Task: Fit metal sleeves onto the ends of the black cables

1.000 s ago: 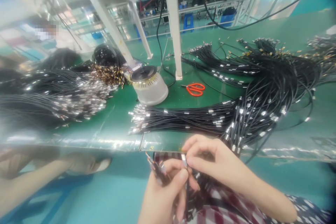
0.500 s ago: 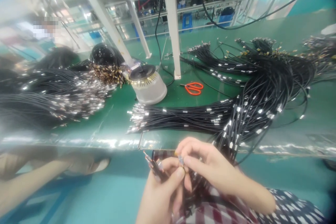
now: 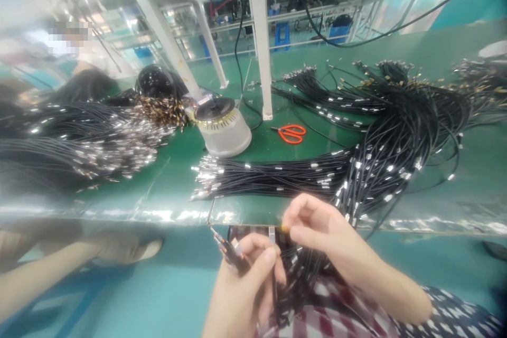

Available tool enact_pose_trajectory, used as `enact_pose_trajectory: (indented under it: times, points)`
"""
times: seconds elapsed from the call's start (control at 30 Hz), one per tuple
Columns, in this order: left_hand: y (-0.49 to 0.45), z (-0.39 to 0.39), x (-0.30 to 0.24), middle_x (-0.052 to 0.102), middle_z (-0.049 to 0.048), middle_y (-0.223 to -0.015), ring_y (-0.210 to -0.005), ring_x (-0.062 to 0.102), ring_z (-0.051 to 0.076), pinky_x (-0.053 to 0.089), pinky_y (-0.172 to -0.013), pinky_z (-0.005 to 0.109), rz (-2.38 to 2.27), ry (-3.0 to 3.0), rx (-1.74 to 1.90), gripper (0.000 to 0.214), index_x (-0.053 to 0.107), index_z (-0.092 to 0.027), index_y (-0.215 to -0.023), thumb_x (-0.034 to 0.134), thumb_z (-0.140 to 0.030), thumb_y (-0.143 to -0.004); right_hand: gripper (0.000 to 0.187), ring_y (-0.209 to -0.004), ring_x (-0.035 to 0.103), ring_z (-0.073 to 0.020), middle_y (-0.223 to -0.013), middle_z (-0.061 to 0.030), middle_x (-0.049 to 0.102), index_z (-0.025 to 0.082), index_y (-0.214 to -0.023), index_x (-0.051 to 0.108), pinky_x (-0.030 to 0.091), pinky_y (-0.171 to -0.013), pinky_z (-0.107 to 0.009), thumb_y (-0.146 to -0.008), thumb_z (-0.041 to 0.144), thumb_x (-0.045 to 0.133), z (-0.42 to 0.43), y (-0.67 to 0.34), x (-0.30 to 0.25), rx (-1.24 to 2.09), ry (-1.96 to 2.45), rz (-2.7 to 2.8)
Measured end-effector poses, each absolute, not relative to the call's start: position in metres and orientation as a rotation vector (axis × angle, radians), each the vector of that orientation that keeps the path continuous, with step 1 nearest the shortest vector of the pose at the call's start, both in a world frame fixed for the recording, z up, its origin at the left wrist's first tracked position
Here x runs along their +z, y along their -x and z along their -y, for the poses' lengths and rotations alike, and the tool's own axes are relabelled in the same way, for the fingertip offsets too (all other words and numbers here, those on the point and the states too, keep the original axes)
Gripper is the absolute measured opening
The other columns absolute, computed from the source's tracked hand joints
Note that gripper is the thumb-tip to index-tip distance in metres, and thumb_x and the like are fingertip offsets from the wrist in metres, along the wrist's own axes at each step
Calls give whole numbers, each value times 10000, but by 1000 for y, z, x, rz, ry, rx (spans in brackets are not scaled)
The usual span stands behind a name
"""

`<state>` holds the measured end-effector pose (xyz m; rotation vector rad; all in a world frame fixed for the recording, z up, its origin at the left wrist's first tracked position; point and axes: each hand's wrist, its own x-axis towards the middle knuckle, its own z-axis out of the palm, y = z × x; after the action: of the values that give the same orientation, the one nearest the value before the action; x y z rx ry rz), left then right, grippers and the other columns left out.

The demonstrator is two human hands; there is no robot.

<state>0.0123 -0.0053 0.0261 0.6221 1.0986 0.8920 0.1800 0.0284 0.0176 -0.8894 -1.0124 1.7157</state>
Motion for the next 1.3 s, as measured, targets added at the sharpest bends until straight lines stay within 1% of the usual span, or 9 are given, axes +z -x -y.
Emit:
enact_pose_trajectory:
  times: [0.07,0.17,0.27,0.37,0.5,0.6,0.77,1.07,1.3]
  points:
    - [-13,6,27,635,4,-607,-283,323,-14,168,-338,152,-1086,-633,894,237,574,-151,-738,683,-348,-814,302,-660,489,-100,-769,17,592,186,-802,520,381,-623,-222,-725,298,791,-27,-178,17,1772,872,952]
    - [-13,7,27,644,6,-612,-279,345,-10,186,-347,159,-1091,-626,890,218,590,-149,-754,682,-336,-815,319,-624,462,-88,-735,22,600,180,-801,512,360,-608,-220,-711,283,800,-25,-174,17,1796,889,955]
    - [-13,7,26,645,3,-602,-277,356,-3,189,-345,160,-1100,-614,888,202,591,-150,-768,684,-323,-813,274,-626,454,-89,-724,22,600,175,-800,512,351,-611,-226,-741,261,766,-25,-172,22,1784,933,1027]
    - [-13,7,26,617,-11,-551,-276,343,-7,188,-351,156,-1089,-597,890,197,582,-145,-746,679,-301,-817,209,-625,451,-90,-725,18,606,174,-795,510,356,-612,-231,-759,187,715,-27,-172,28,1752,999,1105]
    - [-14,7,27,622,0,-557,-275,321,-9,181,-342,157,-1105,-583,890,223,579,-141,-724,697,-313,-801,183,-606,441,-88,-722,18,613,175,-783,511,369,-603,-233,-738,109,675,-29,-173,34,1699,1081,1178]
    - [-13,8,26,583,-23,-492,-273,314,-3,188,-342,155,-1099,-583,886,208,594,-142,-729,701,-307,-799,184,-596,432,-89,-695,29,601,180,-765,507,367,-592,-230,-716,92,660,-30,-172,36,1668,1093,1187]
    - [-12,8,24,627,2,-565,-274,339,-4,191,-333,154,-1092,-596,871,227,593,-140,-726,691,-326,-809,172,-594,435,-90,-683,34,594,182,-742,513,373,-591,-229,-703,82,649,-29,-170,37,1623,1124,1199]
    - [-9,7,22,650,11,-615,-279,358,-12,215,-345,153,-1082,-612,860,226,582,-137,-743,671,-324,-835,193,-595,428,-88,-666,45,591,181,-715,499,371,-594,-230,-688,36,624,-29,-167,40,1573,1166,1196]
    - [-10,8,27,603,-21,-577,-329,344,0,223,-366,143,-1136,-645,849,200,581,-159,-801,670,-334,-834,216,-605,429,-87,-644,62,556,180,-693,497,375,-592,-221,-661,-4,606,-26,-163,42,1514,1248,1212]
